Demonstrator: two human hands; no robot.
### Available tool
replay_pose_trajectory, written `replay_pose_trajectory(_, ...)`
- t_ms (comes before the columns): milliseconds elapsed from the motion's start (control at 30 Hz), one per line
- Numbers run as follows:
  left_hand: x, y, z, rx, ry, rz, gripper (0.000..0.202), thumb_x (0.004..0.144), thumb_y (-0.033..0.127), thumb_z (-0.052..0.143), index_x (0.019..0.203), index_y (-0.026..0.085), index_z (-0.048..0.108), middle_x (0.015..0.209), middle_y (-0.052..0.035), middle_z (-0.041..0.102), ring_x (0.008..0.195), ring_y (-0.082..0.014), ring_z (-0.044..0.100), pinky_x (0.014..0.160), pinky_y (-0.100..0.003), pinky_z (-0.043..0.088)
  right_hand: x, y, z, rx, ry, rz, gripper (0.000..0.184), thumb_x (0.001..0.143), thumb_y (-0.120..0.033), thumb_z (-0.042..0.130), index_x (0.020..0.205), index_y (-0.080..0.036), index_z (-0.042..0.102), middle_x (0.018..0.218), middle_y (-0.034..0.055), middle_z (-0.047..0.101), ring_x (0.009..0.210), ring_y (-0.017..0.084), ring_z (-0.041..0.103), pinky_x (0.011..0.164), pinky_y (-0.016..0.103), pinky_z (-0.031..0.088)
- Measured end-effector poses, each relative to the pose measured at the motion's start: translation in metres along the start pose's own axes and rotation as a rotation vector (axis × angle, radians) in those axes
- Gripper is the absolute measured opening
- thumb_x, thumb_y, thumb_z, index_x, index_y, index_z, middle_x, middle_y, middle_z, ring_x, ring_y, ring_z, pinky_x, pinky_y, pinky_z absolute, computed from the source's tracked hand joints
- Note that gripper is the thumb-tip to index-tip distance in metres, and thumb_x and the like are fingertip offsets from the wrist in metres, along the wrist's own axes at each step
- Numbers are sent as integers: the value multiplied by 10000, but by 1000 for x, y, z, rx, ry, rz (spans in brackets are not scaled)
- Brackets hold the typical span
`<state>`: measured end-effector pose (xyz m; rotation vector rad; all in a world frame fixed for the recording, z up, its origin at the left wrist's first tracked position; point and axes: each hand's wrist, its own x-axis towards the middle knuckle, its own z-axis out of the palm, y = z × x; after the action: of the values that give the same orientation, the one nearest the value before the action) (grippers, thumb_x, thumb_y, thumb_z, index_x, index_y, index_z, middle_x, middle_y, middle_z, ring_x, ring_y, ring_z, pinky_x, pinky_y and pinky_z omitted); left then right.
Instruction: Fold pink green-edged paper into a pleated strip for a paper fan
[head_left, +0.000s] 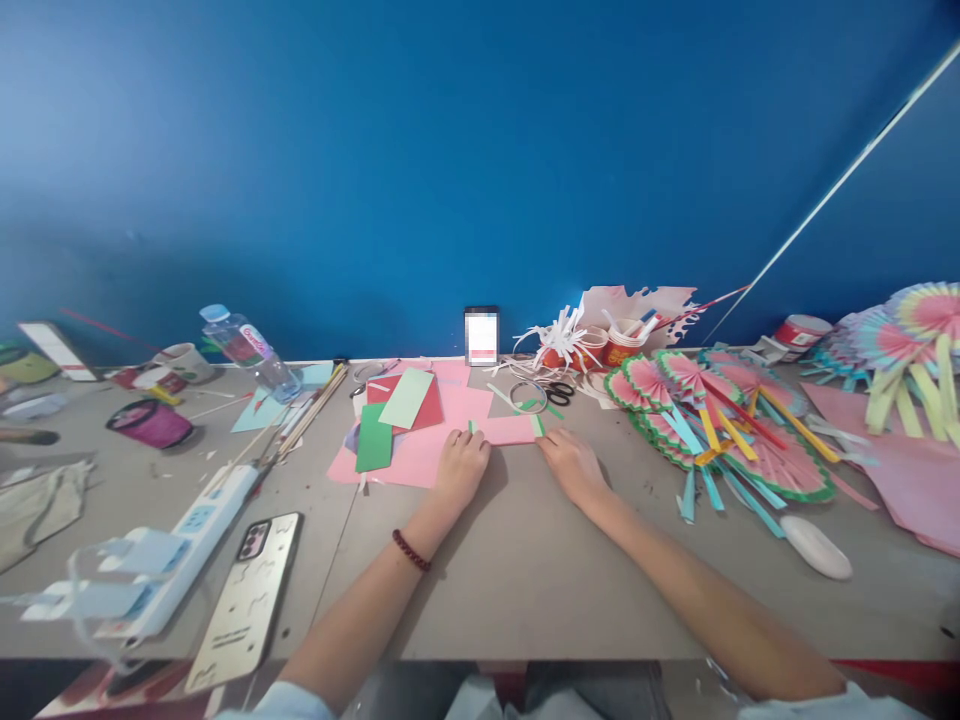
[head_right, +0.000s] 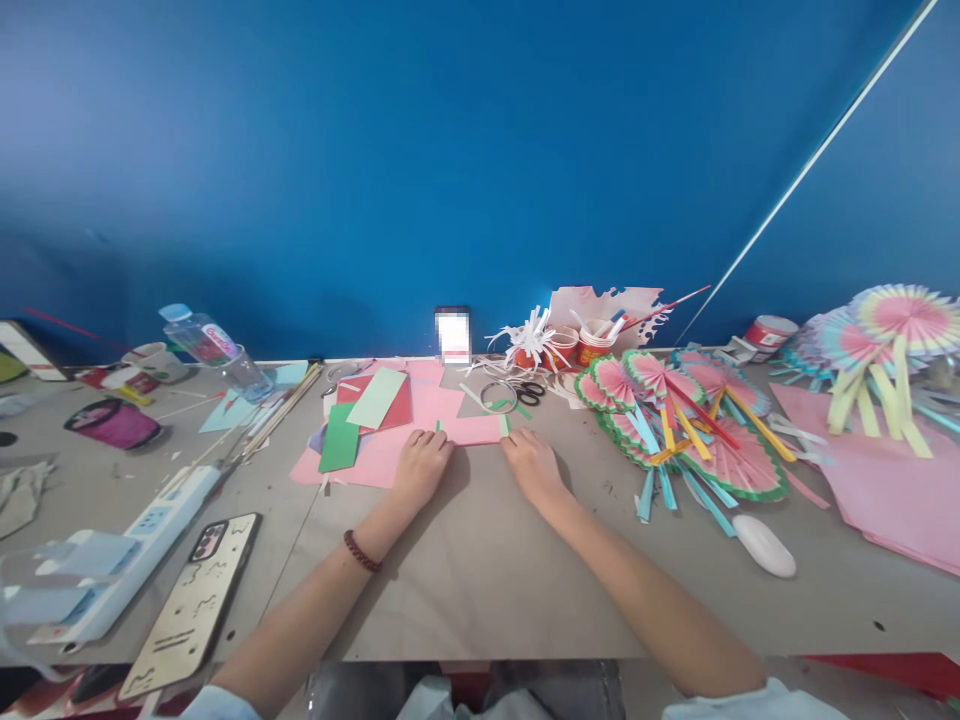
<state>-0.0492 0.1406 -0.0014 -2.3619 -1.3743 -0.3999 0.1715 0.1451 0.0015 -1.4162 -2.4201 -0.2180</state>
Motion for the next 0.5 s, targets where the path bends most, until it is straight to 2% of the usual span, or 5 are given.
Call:
replay_pose_trajectory(233,-1,6,-3,92,12,13,242,874,27,443,781,153,627,757,-73,593,702,-209,556,703,-371,409,-3,-4,-3,-50,-42,-6,198,852,-57,506,902,-171,661,891,91,655,875,230,554,762,322,405)
replay_pose_trajectory(500,-3,0,-2,63,20,40,243,886,27,429,783,166,599,744,-51,584,694,-194,553,715,-353,417,0,1,-1,-36,-48,-7,221,852,-42,486,921,-169,652,896,75,650,855,205,564,767,295,403)
